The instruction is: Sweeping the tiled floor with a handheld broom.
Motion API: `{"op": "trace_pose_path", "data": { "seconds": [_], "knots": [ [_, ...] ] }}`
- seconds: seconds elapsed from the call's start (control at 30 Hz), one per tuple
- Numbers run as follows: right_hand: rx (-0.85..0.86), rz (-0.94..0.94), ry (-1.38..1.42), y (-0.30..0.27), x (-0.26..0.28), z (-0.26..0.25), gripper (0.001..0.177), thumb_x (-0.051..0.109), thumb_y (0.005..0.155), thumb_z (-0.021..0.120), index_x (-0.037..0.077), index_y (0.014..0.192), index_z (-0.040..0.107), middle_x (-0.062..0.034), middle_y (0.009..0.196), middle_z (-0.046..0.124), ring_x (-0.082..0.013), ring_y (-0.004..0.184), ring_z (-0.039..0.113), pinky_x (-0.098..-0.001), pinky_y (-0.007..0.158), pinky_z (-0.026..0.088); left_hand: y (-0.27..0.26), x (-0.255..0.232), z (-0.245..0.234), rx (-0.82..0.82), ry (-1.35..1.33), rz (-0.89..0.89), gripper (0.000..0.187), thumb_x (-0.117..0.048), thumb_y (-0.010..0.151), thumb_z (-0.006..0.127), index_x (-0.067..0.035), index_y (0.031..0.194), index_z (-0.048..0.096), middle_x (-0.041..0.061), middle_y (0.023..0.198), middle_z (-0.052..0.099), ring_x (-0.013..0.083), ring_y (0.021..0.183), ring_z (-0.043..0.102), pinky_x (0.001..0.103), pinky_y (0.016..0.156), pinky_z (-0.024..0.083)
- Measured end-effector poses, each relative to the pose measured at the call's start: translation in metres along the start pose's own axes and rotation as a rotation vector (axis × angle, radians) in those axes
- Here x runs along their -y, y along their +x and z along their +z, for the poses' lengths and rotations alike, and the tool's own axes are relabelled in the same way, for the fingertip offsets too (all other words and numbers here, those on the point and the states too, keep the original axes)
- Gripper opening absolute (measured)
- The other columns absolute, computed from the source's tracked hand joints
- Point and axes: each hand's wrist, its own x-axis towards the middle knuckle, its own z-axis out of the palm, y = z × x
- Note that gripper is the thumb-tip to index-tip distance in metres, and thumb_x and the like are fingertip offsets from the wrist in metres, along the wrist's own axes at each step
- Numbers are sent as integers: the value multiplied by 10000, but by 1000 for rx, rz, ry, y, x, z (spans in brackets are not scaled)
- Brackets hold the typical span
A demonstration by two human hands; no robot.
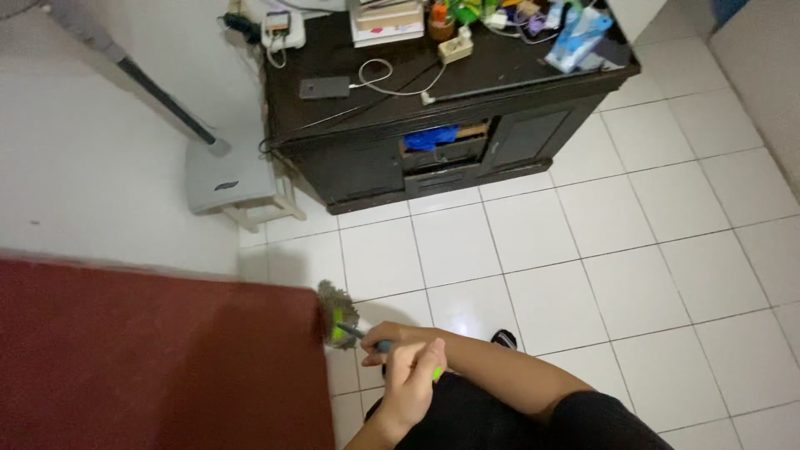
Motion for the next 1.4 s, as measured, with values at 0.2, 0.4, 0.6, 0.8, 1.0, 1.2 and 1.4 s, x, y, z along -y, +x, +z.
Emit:
{"op": "trace_pose_path", "data": {
  "seconds": [0.2, 0.4, 0.6, 0.8, 1.0, 1.2, 1.4],
  "knots": [
    [-67, -382, -458, -49, -76, -71, 280, 245, 946, 772, 0, 864, 665, -83, 850, 653, -211, 879, 579, -358, 821, 484, 32, 49, 70, 59, -145, -86, 347, -137, 1004, 552, 27, 698, 564, 34, 655, 559, 108, 592, 488, 320, 550, 401],
    [44, -72, -409, -103, -187, -138, 226, 155, 918, 688, 15, 762, 602, -84, 713, 597, -177, 652, 535, -332, 624, 485, 55, 79, 118, 363, -75, 40, 362, -128, 1059, 525, 1, 721, 516, 51, 695, 532, 135, 627, 484, 289, 598, 394],
    [-183, -191, -239, -190, -149, -198, 160, 166, 868, 718, 28, 924, 660, -90, 918, 720, -193, 838, 688, -297, 757, 581, 101, 131, 163, 434, -67, -206, 473, -343, 1042, 340, -84, 668, 470, 41, 638, 469, 157, 591, 447, 325, 595, 408],
    [-430, 117, -456, -228, -231, -246, 193, 171, 793, 706, -5, 759, 636, -185, 728, 671, -308, 666, 650, -434, 625, 499, 146, 136, 187, 598, -240, -272, 725, -500, 1078, 56, -103, 597, 425, 25, 617, 424, 180, 653, 427, 308, 734, 382],
    [-452, 311, -527, -215, -252, -250, 162, 153, 729, 695, 32, 643, 629, -200, 640, 616, -354, 596, 614, -443, 613, 479, 151, 143, 165, 459, -191, -326, 743, -542, 1070, 72, -111, 548, 379, 14, 555, 354, 169, 590, 373, 285, 738, 381],
    [-489, 83, -538, -141, -240, -215, 198, 169, 704, 757, 33, 634, 630, -207, 647, 615, -361, 612, 591, -455, 586, 469, 144, 109, 96, 367, -227, -319, 727, -523, 1091, 122, -128, 526, 351, -1, 526, 312, 160, 542, 321, 298, 624, 312],
    [-350, 125, -354, -49, -190, -165, 230, 165, 753, 759, 2, 659, 627, -156, 635, 641, -253, 605, 591, -439, 600, 474, 128, 77, 17, 70, -6, -344, 652, -481, 1061, 257, -126, 525, 364, 5, 484, 345, 168, 443, 313, 332, 498, 304]
  ]
}}
